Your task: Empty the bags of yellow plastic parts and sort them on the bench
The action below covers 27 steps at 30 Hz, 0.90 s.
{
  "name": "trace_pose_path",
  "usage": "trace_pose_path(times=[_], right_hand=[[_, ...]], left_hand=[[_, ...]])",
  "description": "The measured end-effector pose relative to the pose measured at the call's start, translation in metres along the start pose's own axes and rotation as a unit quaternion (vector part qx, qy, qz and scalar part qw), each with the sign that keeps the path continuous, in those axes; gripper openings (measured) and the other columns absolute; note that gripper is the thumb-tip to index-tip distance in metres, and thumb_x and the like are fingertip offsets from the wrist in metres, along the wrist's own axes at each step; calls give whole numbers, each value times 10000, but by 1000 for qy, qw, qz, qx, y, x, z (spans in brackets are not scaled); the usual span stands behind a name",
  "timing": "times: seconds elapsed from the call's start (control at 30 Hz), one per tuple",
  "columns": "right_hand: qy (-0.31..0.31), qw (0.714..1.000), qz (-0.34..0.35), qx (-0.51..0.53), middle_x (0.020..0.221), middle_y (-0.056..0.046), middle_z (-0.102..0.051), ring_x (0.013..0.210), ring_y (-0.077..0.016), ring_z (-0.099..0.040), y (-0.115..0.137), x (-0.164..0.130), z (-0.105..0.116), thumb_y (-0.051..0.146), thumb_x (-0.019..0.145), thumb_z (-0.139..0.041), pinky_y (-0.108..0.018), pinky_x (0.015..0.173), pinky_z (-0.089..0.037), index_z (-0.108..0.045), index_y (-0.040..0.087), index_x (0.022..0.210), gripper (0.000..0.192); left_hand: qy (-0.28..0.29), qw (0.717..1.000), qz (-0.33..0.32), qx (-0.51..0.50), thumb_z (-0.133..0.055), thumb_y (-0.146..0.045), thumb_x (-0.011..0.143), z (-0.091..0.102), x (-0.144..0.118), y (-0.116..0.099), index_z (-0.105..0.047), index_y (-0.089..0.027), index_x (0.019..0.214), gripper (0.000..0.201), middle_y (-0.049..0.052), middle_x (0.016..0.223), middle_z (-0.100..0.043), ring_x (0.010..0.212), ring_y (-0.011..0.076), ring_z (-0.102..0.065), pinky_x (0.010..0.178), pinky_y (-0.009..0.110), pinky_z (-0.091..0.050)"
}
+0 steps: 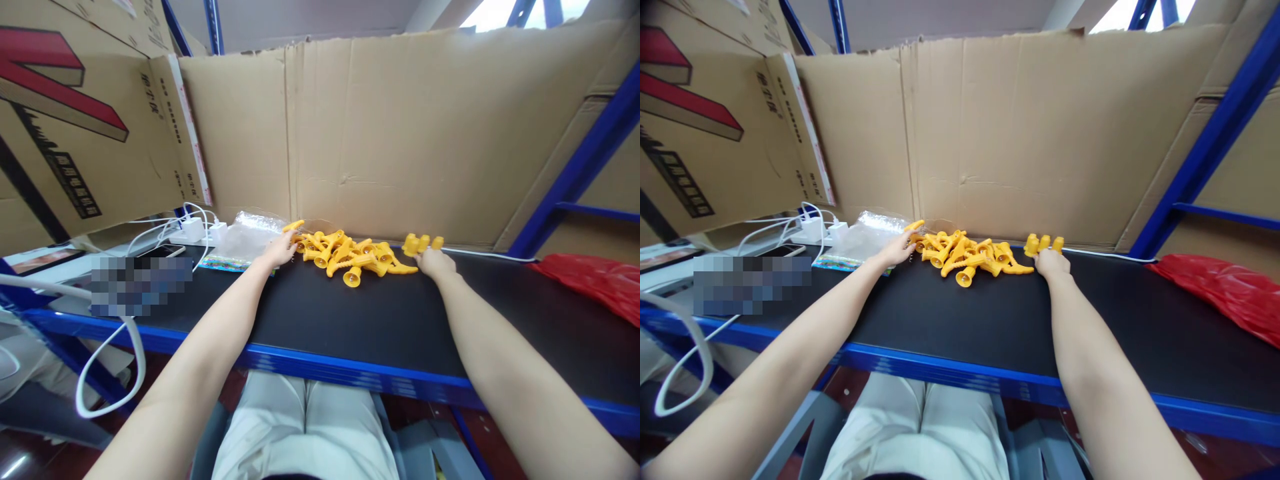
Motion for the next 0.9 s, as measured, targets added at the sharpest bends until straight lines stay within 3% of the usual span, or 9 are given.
trace_pose_path(times=[0.3, 0.7, 0.9], right_hand=[[5, 1000, 6, -5, 1087, -221, -615, 1051, -331, -596, 0, -6, 5, 312, 890, -364, -407, 829, -465, -663, 101, 1053, 401], [2, 1000, 12, -1, 1120, -198, -619, 1078, -313, -586, -4, -5, 3, 293, 874, -387, -406, 851, -462, -662, 131, 1112, 398], [1, 1000, 10, 12, 1135, -203, -611, 1084, -306, -584, -2, -7, 4, 279, 865, -424, -414, 863, -461, -656, 140, 1118, 370]], left_hand=[[-13, 1000, 3, -1, -459, -277, 857, 2, -3, -5, -319, -241, 1403, 565, 131, 1409, -427, 1293, 327, -399, 1056, 553, -300], [71, 995, -21, 60, -474, -285, 823, -16, 3, 2, -286, -234, 1416, 624, 127, 1473, -343, 1347, 330, -303, 1054, 572, -267], [16, 995, -38, 89, -494, -235, 796, -16, 1, 0, -428, -195, 1317, 527, 151, 1343, -431, 1232, 290, -440, 1018, 447, -369]])
Point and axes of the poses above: each hand's wrist, its own x-axis towards the middle knuckle, its own z-axis out of the back of the hand, y = z × x, the point moved 2 cm from there along x, towards the middle knuckle
